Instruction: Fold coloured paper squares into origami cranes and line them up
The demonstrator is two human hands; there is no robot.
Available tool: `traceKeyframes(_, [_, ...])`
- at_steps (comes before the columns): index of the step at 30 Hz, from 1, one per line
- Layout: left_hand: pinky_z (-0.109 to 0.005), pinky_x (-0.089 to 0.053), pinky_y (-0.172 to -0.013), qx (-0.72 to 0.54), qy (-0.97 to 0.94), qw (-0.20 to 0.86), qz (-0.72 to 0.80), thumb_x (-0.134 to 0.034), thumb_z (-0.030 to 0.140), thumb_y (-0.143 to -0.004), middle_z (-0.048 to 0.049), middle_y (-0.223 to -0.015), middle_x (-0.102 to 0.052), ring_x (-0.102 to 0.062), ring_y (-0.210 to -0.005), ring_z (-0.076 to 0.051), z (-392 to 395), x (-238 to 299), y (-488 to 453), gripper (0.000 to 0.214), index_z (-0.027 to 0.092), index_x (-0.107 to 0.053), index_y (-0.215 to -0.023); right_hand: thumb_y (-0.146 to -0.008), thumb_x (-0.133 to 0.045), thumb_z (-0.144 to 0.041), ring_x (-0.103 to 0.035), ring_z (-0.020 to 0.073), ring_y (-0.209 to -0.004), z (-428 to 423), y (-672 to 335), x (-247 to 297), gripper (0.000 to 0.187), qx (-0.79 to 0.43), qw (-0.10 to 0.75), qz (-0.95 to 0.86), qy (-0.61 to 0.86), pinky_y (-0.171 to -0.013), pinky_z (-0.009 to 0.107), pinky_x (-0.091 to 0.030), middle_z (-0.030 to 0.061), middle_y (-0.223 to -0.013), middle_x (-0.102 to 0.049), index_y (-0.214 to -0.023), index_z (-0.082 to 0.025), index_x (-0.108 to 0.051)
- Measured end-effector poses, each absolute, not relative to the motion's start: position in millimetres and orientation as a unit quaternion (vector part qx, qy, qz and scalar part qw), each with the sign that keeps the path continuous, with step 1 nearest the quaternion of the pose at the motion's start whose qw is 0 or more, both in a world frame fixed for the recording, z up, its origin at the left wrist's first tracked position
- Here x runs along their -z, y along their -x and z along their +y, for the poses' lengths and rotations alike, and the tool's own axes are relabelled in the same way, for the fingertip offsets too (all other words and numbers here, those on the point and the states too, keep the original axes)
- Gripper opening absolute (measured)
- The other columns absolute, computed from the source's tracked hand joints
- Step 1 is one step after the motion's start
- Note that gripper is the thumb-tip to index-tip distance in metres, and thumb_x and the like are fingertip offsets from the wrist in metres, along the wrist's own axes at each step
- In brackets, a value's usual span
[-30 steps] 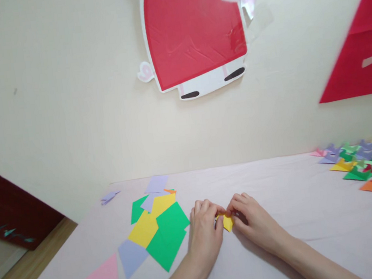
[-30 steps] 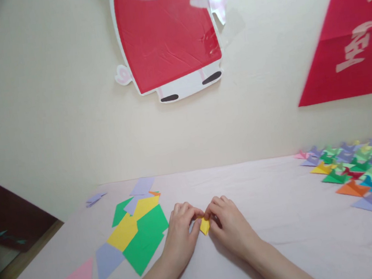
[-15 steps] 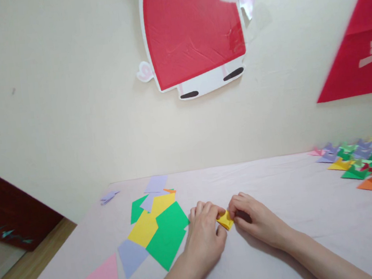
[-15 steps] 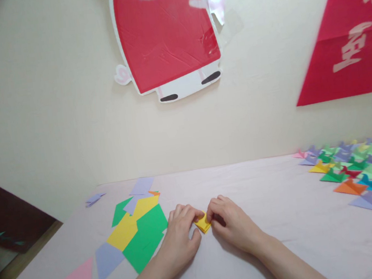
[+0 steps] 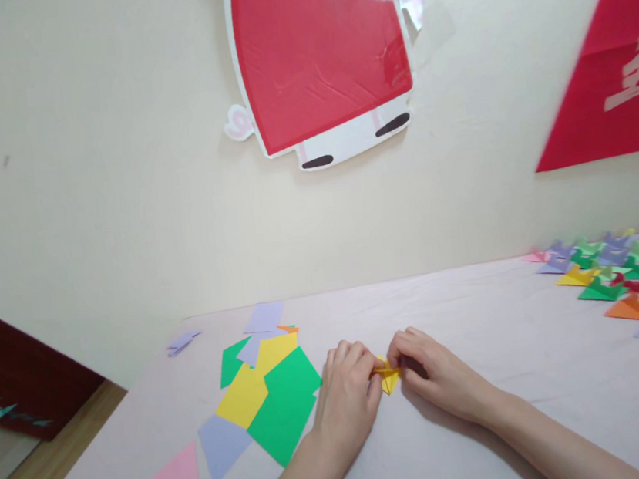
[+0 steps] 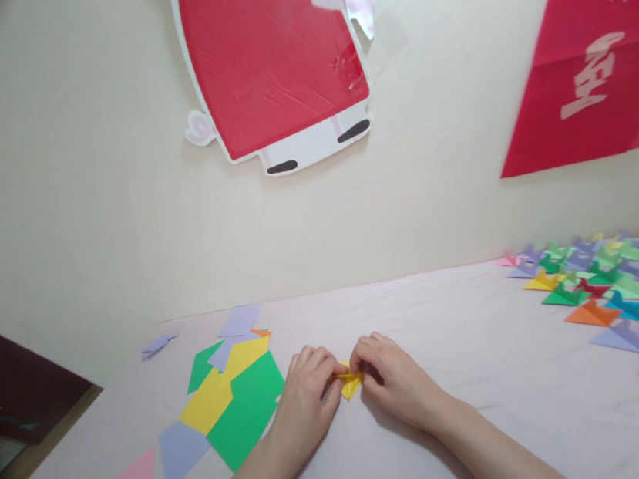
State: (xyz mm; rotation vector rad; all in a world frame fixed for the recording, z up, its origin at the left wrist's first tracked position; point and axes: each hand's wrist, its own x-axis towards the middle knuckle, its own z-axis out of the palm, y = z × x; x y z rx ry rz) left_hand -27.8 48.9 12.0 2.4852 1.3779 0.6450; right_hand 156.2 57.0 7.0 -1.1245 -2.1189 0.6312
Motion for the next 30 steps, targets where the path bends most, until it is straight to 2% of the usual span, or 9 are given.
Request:
traceKeyframes(3, [-0.034, -0.037, -0.078, -0.208, -0.858, 0.079, 0.462, -0.055, 0.008, -0.088, -0.0028, -0.092, -0.061, -0.05, -0.092, -0.022, 52.5, -10.7, 25.7, 0.013, 0.02, -0.059, -0.085, -0.064, -0.041, 0.003, -0.05, 0.0196, -0.082, 59.7, -156.4, -3.5, 0.03, -0.225, 0.334, -0.8, 0.444, -0.074, 0.032, -0.04, 0.0014, -0.079, -0.057, -0.076, -0.021, -0.053])
traceKeyframes(9, [-0.034, -0.038, -0.076, -0.213, -0.87, 0.037, 0.443, -0.065, 0.014, -0.086, -0.0022, -0.088, -0.06, -0.05, -0.089, -0.022, 62.5, -9.3, 18.9, 0.014, 0.019, -0.053, -0.079, -0.076, -0.047, -0.004, -0.051, 0.0208, -0.084, 62.5, -157.5, -2.0, 0.019, -0.254, 0.329, -0.784, 0.462, -0.077, 0.034, -0.04, 0.0029, -0.081, -0.058, -0.074, -0.021, -0.057])
traceKeyframes(15, [-0.033, -0.037, -0.073, -0.239, -0.877, 0.034, 0.415, -0.063, 0.01, -0.085, -0.0007, -0.081, -0.059, -0.05, -0.083, -0.021, 68.4, -5.6, 15.5, 0.017, 0.02, -0.051, -0.078, -0.08, -0.049, -0.007, -0.051, 0.0211, -0.086, 63.5, -158.9, -3.5, 0.017, -0.269, 0.326, -0.776, 0.468, -0.079, 0.035, -0.04, 0.003, -0.082, -0.059, -0.075, -0.021, -0.057])
traceKeyframes(23, [-0.028, -0.036, -0.069, -0.286, -0.817, 0.179, 0.468, -0.06, 0.009, -0.081, 0.0016, -0.073, -0.055, -0.051, -0.074, -0.018, 76.6, 6.6, 17.8, 0.017, 0.02, -0.05, -0.072, -0.088, -0.055, -0.018, -0.052, 0.021, -0.089, 64.2, -159.0, -6.9, 0.012, -0.286, 0.317, -0.774, 0.468, -0.083, 0.036, -0.039, 0.0026, -0.086, -0.061, -0.078, -0.022, -0.061])
traceKeyframes(30, [-0.024, -0.038, -0.064, -0.27, -0.804, 0.237, 0.473, -0.058, 0.007, -0.079, 0.0027, -0.073, -0.059, -0.055, -0.07, -0.015, 78.1, -0.1, 21.3, 0.014, 0.02, -0.055, -0.079, -0.079, -0.062, -0.015, -0.052, 0.0206, -0.085, 67.8, -152.7, 1.8, 0.008, -0.253, 0.291, -0.772, 0.505, -0.078, 0.034, -0.038, 0.0014, -0.085, -0.061, -0.076, -0.021, -0.059])
